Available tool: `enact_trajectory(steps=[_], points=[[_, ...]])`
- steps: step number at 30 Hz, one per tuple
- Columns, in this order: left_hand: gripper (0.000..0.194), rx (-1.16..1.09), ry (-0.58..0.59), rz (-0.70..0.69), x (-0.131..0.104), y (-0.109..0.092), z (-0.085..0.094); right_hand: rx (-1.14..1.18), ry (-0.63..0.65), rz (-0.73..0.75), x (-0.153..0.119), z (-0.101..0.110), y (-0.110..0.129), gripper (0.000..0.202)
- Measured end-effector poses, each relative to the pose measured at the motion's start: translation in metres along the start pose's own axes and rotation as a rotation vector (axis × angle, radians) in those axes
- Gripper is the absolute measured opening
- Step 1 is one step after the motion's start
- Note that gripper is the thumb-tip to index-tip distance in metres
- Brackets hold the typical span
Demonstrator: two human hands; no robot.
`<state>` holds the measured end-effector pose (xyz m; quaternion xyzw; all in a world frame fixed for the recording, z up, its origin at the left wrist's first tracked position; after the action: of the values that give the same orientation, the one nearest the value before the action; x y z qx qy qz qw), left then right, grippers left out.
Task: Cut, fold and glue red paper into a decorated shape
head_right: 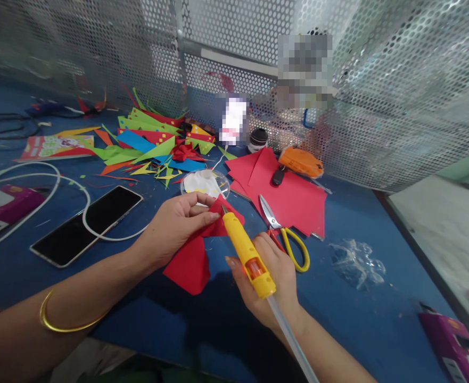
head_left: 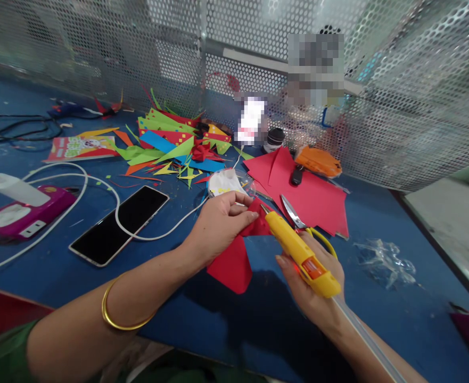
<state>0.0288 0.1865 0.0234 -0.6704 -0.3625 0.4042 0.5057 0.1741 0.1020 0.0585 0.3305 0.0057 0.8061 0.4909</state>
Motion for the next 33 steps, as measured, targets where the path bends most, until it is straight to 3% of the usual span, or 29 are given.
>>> enact_trajectory(steps=[33], points=[[0.021,0.018,0.012,-0.012,0.0008,0.0013,0.0006,-0.017,0.01,-0.015,-0.0008,-0.0014,-0.0018,0.019]])
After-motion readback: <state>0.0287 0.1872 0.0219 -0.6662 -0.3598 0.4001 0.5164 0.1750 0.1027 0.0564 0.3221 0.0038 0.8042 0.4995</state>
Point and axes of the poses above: each hand's wrist, its own x-axis towards the middle knuckle, its own z-axis out of the back of the hand, y = z × x, the point moved 8 cm from there along x, towards the middle knuckle, and after that the axes turned 8 degrees about y, right-handed, at the moved point
